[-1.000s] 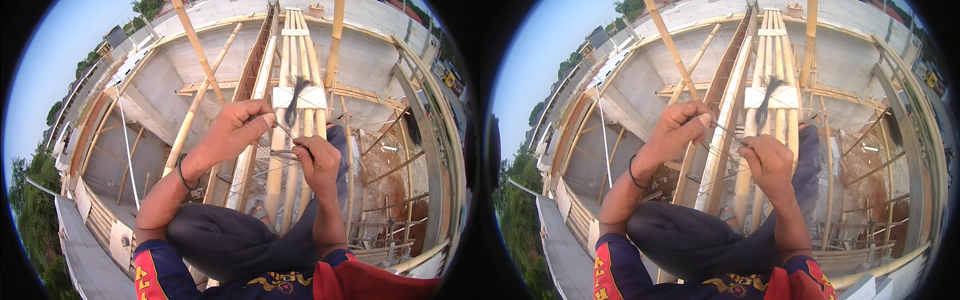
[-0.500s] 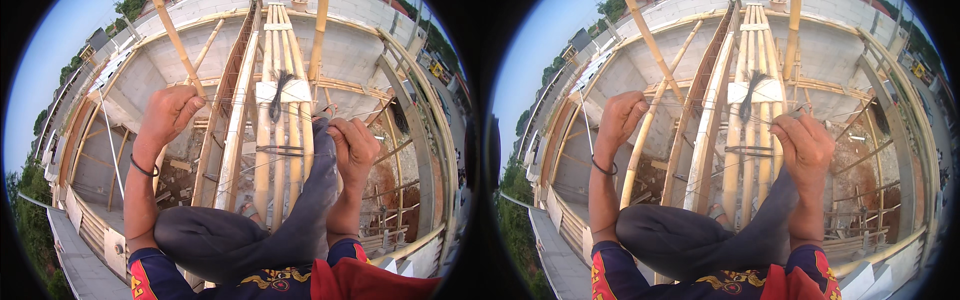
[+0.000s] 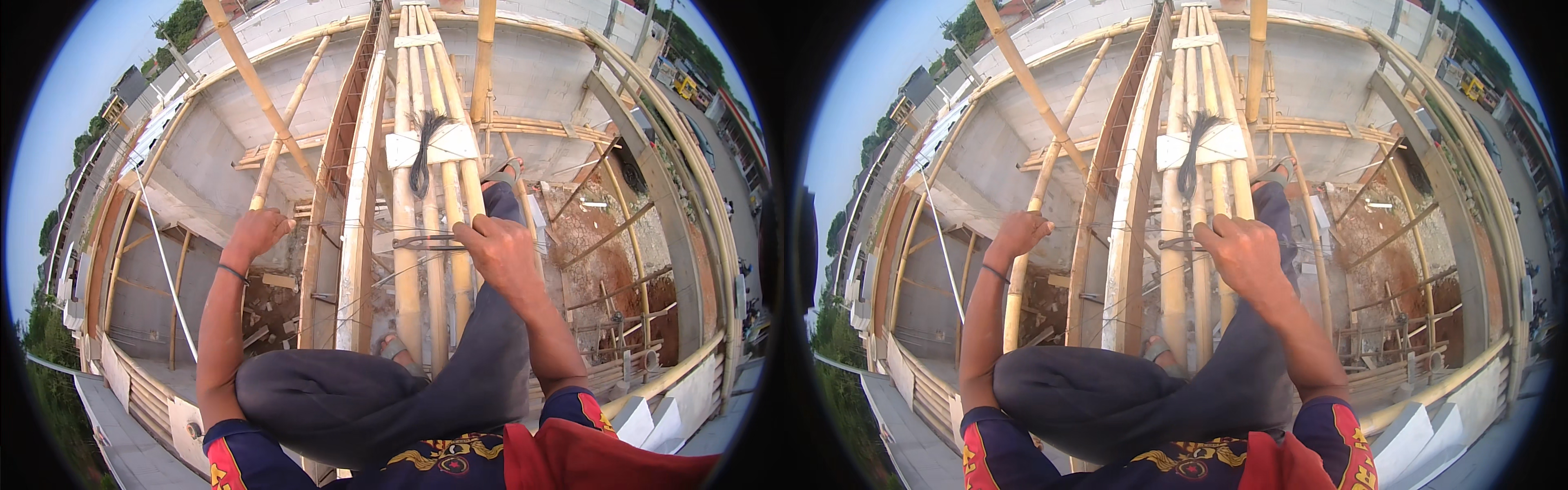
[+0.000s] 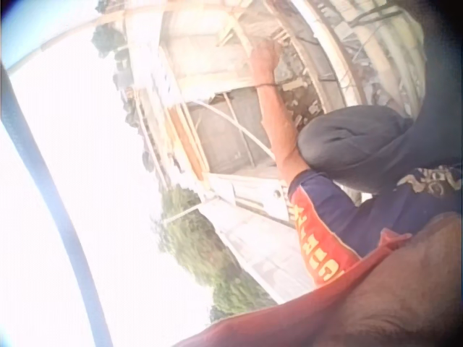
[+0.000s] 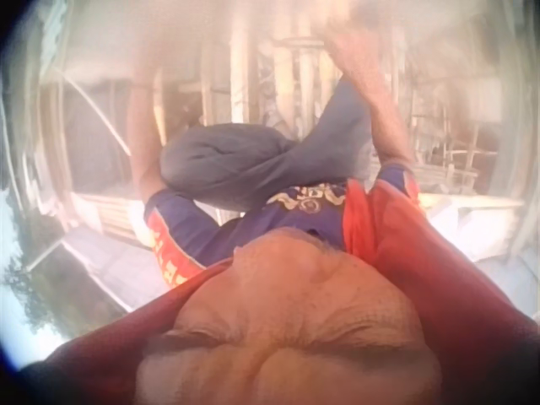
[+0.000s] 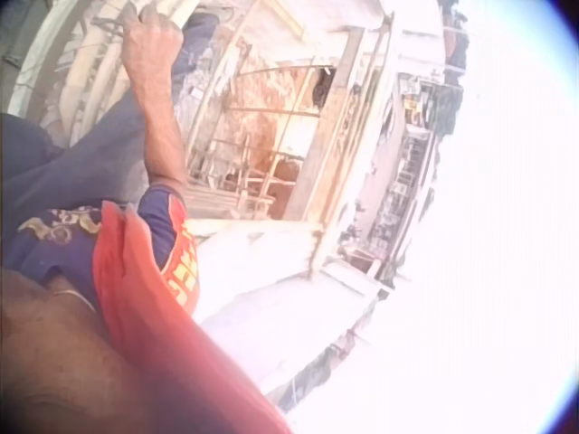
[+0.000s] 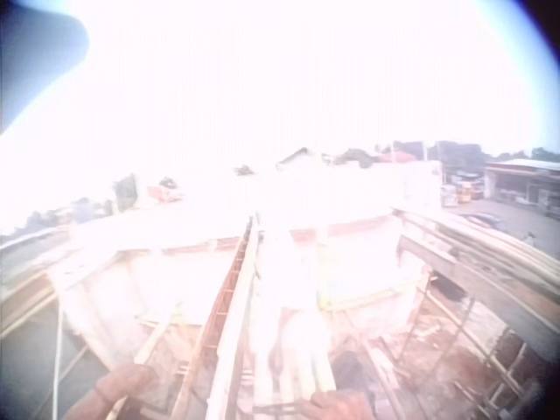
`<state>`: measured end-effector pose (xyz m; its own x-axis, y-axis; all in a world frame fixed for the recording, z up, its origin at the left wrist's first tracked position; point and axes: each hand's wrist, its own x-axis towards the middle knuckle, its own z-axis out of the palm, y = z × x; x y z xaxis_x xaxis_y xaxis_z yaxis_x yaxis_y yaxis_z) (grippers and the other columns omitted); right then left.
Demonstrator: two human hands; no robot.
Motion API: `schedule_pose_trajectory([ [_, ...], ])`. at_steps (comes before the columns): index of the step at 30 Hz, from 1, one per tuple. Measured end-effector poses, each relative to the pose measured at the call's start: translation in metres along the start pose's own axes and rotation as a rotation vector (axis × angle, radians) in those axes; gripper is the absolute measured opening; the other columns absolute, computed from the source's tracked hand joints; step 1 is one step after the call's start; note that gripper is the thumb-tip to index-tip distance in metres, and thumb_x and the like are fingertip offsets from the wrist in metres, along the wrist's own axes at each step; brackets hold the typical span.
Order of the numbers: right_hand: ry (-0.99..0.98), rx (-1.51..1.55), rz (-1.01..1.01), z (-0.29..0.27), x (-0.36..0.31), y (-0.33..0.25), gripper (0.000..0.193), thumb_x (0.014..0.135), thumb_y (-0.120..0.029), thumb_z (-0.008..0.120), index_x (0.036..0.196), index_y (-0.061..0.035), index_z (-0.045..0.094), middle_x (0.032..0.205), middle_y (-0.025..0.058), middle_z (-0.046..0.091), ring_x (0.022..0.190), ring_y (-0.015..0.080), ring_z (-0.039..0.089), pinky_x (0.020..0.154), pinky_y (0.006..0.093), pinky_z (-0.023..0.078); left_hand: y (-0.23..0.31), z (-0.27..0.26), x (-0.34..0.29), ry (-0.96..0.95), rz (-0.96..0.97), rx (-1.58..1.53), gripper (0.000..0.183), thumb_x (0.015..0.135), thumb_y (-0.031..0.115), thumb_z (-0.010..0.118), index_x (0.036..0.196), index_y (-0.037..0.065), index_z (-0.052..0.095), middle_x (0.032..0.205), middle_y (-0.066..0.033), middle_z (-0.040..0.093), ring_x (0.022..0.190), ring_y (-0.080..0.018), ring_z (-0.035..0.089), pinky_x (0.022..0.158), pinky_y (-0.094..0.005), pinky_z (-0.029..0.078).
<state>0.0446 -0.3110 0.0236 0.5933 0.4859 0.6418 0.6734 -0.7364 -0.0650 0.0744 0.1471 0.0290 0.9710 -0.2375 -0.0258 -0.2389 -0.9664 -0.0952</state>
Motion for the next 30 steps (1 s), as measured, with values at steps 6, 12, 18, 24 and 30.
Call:
schedule_pose_trajectory([
  [6, -0.529, 0.135, 0.032, 0.103, -0.03, -0.098, 0.015, 0.078, -0.009, 0.063, 0.092, -0.011, 0.068, 0.08, 0.0076, 0.064, 0.067, 0.0256, 0.069, 0.052, 0.0367, 0.052, 0.035, 0.044, -0.006, -0.236, 0.031, 0.042, 0.026, 0.096, 0.026, 0.056, 0.105, 0.003, 0.066, 0.102, -0.017, 0.07, 0.095, -0.0379, 0.065, 0.085, -0.0482, 0.051],
  [12, -0.449, 0.28, -0.093, 0.11, -0.021, -0.131, 0.019, 0.077, -0.013, 0.065, 0.094, -0.0052, 0.069, 0.086, 0.0114, 0.067, 0.071, 0.0255, 0.069, 0.058, 0.0384, 0.054, 0.148, -0.001, 0.007, -0.308, 0.294, -0.799, 0.035, 0.103, 0.025, 0.049, 0.125, 0.0, 0.06, 0.11, -0.0185, 0.07, 0.105, -0.0274, 0.067, 0.092, -0.0372, 0.05],
  [18, -0.361, 0.595, 0.128, 0.11, 0.007, -0.163, 0.012, 0.082, -0.014, 0.061, 0.084, -0.004, 0.067, 0.081, 0.0118, 0.067, 0.072, 0.0292, 0.066, 0.065, 0.0473, 0.048, 0.205, -0.048, 0.005, -0.497, 0.415, -0.997, 0.032, 0.102, 0.017, 0.049, 0.127, 0.0, 0.059, 0.1, -0.0128, 0.071, 0.097, -0.0196, 0.067, 0.089, -0.0337, 0.051],
  [24, -0.604, 0.561, -0.058, 0.115, 0.006, -0.17, 0.01, 0.08, -0.013, 0.061, 0.081, -0.0039, 0.065, 0.082, 0.0128, 0.066, 0.079, 0.0286, 0.064, 0.066, 0.0428, 0.048, 0.217, -0.061, -0.003, -0.486, 0.254, -1.202, 0.023, 0.101, 0.012, 0.051, 0.117, -0.002, 0.06, 0.085, -0.0055, 0.063, 0.078, -0.0142, 0.059, 0.078, -0.0301, 0.05],
  [30, 0.178, 0.575, -0.489, 0.058, 0.005, -0.138, 0.008, 0.073, -0.012, 0.066, 0.079, -0.0066, 0.066, 0.082, 0.0066, 0.064, 0.075, 0.0226, 0.062, 0.066, 0.0349, 0.049, 0.212, -0.072, -0.005, -0.222, 0.27, -1.25, 0.017, 0.104, 0.017, 0.047, 0.104, 0.006, 0.06, 0.07, 0.0092, 0.04, 0.061, -0.0004, 0.033, 0.053, -0.0192, 0.029],
])
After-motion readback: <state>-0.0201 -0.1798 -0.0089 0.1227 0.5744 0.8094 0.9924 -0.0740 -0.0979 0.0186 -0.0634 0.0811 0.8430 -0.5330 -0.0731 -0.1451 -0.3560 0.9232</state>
